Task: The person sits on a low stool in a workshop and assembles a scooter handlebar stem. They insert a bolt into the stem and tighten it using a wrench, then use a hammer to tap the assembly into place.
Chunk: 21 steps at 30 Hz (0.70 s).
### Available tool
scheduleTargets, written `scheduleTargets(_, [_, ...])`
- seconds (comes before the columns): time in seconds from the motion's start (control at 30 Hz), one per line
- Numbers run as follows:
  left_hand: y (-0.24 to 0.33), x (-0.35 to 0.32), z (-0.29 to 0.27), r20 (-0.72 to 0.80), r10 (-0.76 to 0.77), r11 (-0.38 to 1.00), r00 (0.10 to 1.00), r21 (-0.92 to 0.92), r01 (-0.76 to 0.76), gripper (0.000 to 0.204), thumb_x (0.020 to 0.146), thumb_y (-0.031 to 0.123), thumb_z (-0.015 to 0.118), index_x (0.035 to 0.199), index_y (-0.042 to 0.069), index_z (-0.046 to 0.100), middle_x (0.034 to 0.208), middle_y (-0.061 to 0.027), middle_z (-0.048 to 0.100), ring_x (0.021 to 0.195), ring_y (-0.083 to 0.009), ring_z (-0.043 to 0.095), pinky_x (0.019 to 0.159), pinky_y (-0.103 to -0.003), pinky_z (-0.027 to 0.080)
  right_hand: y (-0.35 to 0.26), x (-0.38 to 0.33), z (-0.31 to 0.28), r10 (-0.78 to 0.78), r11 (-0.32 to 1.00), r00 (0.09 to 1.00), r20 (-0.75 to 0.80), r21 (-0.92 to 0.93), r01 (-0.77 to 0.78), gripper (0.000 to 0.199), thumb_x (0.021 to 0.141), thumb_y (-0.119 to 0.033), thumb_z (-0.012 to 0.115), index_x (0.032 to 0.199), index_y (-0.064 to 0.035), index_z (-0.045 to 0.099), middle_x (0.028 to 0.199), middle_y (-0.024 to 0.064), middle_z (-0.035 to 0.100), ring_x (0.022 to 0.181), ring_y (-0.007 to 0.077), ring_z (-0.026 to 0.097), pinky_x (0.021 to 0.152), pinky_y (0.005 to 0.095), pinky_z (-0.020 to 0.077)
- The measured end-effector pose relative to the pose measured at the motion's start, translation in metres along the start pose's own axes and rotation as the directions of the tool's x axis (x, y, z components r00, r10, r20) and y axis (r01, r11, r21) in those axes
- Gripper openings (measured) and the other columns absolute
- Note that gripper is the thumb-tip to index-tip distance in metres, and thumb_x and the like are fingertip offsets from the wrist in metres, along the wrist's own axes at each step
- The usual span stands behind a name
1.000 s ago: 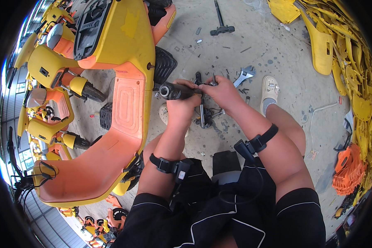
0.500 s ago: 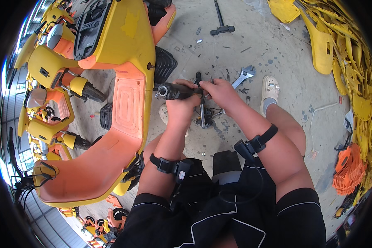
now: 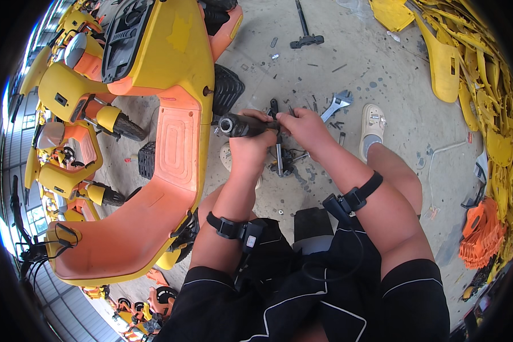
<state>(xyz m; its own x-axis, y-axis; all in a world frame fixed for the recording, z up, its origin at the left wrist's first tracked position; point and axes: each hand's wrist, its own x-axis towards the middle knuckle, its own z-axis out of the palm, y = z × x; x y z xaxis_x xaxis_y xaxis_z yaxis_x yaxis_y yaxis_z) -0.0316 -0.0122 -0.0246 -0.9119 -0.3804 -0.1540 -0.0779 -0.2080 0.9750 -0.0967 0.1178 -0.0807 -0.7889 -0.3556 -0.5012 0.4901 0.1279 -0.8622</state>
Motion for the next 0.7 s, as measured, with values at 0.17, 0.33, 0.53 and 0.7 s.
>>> scheduleTargets(0.17, [-0.003, 0.0, -0.002, -0.003, 0.01, 1.0, 1.0, 0.024, -0.01, 0.037, 0.063, -0.016, 0.056, 0.093, 0.004, 0.055, 0.098, -0.0089, 0.06, 0.092, -0.0199, 0.06, 0.082, -0.033, 0.05, -0.004, -0.006, 0.003, -0.166, 0.972, 0.982, -0.094, -0.186, 0.146, 0.04, 0.086, -0.037, 0.069, 0.087, 0.0026, 0.069, 0.077, 0.0079, 0.067, 0.07, 0.0155, 0.061, 0.063, 0.0322, 0.0473])
scheduleTargets(0.33, [-0.001, 0.001, -0.001, -0.013, -0.021, 1.0, 1.0, -0.014, 0.02, 0.037, 0.063, -0.015, 0.056, 0.094, 0.005, 0.055, 0.098, -0.0086, 0.061, 0.092, -0.0193, 0.06, 0.082, -0.032, 0.05, 0.001, 0.003, -0.001, 0.079, 0.997, 0.996, 0.037, 0.024, -0.08, 0.034, 0.084, -0.031, 0.072, 0.093, 0.0011, 0.067, 0.08, 0.0088, 0.068, 0.071, 0.0161, 0.061, 0.064, 0.0322, 0.0476])
scheduleTargets(0.53, [-0.006, 0.002, -0.004, -0.013, 0.004, 0.999, 1.0, 0.034, -0.004, 0.038, 0.062, -0.015, 0.057, 0.093, 0.005, 0.056, 0.097, -0.0083, 0.061, 0.091, -0.0192, 0.06, 0.08, -0.032, 0.05, -0.006, -0.008, 0.004, -0.101, 0.988, 0.992, -0.071, -0.125, 0.091, 0.033, 0.086, -0.033, 0.069, 0.089, 0.0001, 0.068, 0.076, 0.0065, 0.065, 0.069, 0.0145, 0.059, 0.063, 0.0313, 0.0469])
scheduleTargets(0.7, [-0.001, 0.001, -0.001, -0.027, -0.046, 0.999, 0.999, -0.002, 0.046, 0.038, 0.06, -0.015, 0.058, 0.093, 0.004, 0.056, 0.096, -0.0083, 0.062, 0.091, -0.019, 0.06, 0.081, -0.032, 0.05, -0.009, -0.004, -0.003, 0.129, 0.989, 0.99, 0.052, 0.064, -0.133, 0.026, 0.088, -0.024, 0.071, 0.096, -0.0003, 0.066, 0.084, 0.0056, 0.066, 0.082, 0.0138, 0.059, 0.075, 0.0284, 0.0463])
